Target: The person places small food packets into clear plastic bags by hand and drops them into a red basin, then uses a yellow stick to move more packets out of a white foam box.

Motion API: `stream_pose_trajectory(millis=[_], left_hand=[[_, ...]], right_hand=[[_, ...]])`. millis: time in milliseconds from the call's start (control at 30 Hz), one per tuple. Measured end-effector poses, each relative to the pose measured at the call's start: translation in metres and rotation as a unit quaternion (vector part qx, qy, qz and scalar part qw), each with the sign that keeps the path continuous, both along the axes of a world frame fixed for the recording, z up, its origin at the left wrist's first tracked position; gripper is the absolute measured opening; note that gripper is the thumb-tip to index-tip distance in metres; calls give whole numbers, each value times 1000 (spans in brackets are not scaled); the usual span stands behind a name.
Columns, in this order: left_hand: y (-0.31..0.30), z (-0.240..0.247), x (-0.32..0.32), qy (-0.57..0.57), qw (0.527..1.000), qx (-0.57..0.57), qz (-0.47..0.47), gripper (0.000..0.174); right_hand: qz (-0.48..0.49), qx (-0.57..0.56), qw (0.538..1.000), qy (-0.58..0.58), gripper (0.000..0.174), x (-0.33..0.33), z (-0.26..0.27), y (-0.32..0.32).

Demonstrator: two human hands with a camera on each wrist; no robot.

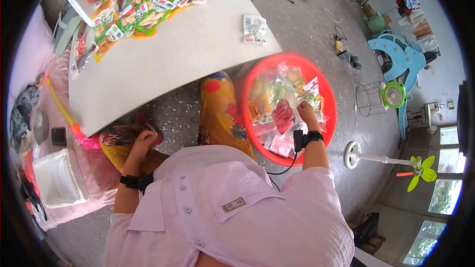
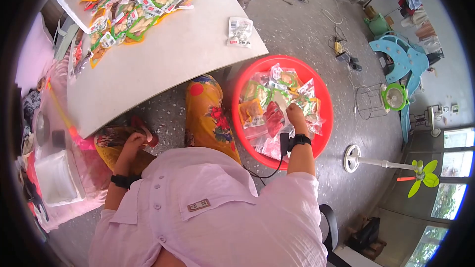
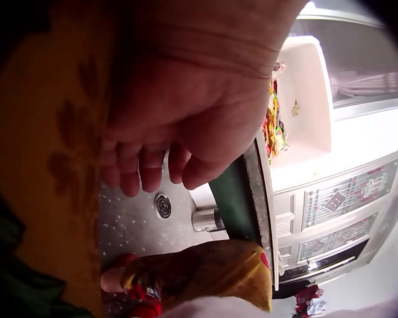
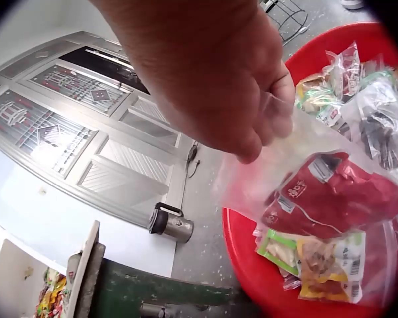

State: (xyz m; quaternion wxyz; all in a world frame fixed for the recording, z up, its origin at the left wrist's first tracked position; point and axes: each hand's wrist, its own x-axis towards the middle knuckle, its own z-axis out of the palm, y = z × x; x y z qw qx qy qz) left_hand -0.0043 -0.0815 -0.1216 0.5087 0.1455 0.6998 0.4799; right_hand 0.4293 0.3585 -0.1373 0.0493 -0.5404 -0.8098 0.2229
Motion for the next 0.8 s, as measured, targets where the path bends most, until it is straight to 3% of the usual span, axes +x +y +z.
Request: stream_pose_trajectory(millis=[67,200,333,400,533,600,700,733,800], left_hand=[[4,5,2,-7,1000,-9,17,12],[2,3,1,-20,999,-29,36,13],[-1,-1,2,-25,998,-20,61,13],[0,5,4,-25,997,-18,69,12],[-5,1,0,-26,998,-13,61,13],[-7,7,2,-21,997,7,77,13],[-2,30,6,-8,992,46,115,11],[-4,41,2,5,989,60,138,10],[-16,53,-14,90,978,111,150,7]], right_hand=[[-10,61,998,-18,18,-1,-13,19],[-20,197,980,-32,18,-37,15,24],[41,314,938,-143,12,-69,-30,23],[30,184,971,-151,18,-88,-49,-2],[-6,-34,987,-157,23,-122,-74,-47],[54,-24,992,-112,26,-129,-99,-59],[139,99,983,-61,24,-136,-113,-67],[126,27,992,-10,20,-143,-102,-64],[124,73,981,134,18,-154,-82,-66]])
